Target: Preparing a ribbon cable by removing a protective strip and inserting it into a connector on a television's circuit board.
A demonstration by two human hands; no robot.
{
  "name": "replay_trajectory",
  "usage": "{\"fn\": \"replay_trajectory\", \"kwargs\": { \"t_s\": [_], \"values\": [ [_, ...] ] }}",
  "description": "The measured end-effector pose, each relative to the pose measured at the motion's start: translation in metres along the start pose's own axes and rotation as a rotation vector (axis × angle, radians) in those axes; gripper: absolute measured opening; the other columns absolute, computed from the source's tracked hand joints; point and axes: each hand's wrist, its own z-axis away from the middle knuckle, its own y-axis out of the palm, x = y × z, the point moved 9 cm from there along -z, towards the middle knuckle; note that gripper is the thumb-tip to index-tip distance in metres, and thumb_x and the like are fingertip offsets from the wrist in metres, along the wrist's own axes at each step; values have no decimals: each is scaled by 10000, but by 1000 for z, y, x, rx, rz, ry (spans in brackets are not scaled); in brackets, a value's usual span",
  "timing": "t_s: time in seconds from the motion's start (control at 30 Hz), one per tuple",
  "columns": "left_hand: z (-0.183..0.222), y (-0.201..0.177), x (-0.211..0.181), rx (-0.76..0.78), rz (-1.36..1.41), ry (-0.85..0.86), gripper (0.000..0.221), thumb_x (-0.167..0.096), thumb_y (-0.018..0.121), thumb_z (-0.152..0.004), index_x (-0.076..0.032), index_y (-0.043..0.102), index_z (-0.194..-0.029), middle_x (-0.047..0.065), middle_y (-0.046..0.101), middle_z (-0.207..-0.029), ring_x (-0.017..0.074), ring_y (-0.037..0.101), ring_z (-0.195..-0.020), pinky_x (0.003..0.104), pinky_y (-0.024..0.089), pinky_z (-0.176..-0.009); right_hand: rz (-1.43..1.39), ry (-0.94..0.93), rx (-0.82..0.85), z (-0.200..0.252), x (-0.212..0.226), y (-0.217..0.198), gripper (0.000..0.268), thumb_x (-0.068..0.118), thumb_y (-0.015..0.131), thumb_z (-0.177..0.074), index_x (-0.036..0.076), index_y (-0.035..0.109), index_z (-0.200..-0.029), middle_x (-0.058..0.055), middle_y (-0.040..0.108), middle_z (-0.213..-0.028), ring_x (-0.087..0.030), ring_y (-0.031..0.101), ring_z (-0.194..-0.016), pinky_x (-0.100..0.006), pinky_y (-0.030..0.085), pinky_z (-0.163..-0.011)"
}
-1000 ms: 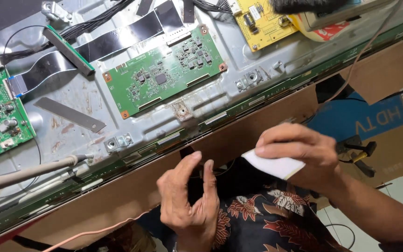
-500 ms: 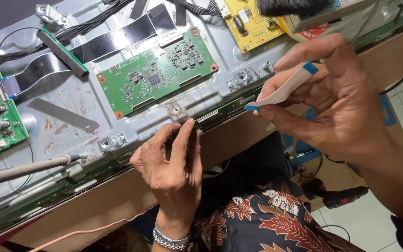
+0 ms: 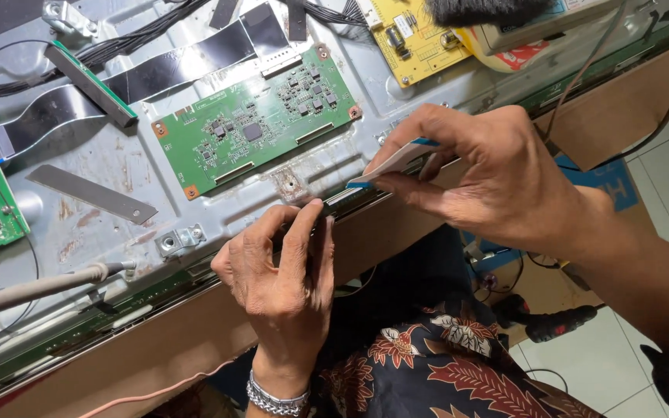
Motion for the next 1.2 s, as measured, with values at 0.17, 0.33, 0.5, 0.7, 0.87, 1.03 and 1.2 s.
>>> {"fn": "replay_trajectory", "kwargs": {
  "t_s": [0.17, 0.33, 0.5, 0.7, 0.87, 1.03, 1.2],
  "values": [
    [2, 1, 3, 14, 3, -14, 141, -137, 778, -1004, -124, 761, -1143, 37, 655, -1104, 213, 612, -986, 385, 370, -944, 143, -124, 14, 2, 4, 13, 137, 98, 813, -962, 69, 713, -1050, -27, 764, -944, -128, 698, -725, -268, 552, -670],
    [4, 2, 6, 20, 12, -20, 144, -141, 777, -1008, -135, 757, -1151, 27, 655, -1108, 216, 604, -987, 389, 364, -936, 184, -151, 5, 3, 6, 16, 138, 114, 816, -969, 52, 731, -1057, -62, 768, -966, -201, 725, -820, -327, 567, -741],
    [4, 1, 6, 1, 20, -5, 138, -129, 781, -1012, -141, 756, -1147, 18, 647, -1099, 211, 598, -942, 384, 366, -921, 193, -124, 2, 2, 4, 17, 115, 113, 821, -974, 64, 741, -1042, -45, 772, -944, -186, 723, -810, -318, 556, -742],
    [5, 1, 7, 6, 28, -6, 144, -129, 777, -1018, -139, 741, -1157, 22, 637, -1105, 219, 586, -939, 392, 358, -913, 235, -80, 8, 1, 1, 18, 91, 141, 824, -990, 112, 743, -1019, -2, 765, -920, -180, 685, -763, -308, 507, -733],
    [5, 1, 6, -1, 37, 0, 149, -122, 783, -1015, -131, 739, -1157, 28, 639, -1101, 226, 594, -946, 396, 360, -918, 223, -87, 13, 0, 3, 18, 98, 118, 834, -984, 97, 744, -1015, -9, 762, -918, -172, 677, -755, -300, 508, -729],
    [6, 2, 8, 7, 38, -16, 150, -133, 768, -1022, -146, 736, -1168, 15, 633, -1107, 224, 585, -946, 397, 357, -923, 233, -74, 23, 0, 1, 19, 100, 137, 829, -988, 101, 745, -1029, -14, 761, -922, -180, 667, -757, -305, 502, -707],
    [6, 2, 8, 8, 40, -10, 153, -120, 774, -1020, -144, 734, -1165, 17, 635, -1111, 228, 598, -966, 400, 364, -932, 254, -92, 23, 0, 4, 19, 101, 139, 831, -995, 98, 750, -1039, -24, 757, -916, -174, 657, -743, -305, 496, -691]
  ]
}}
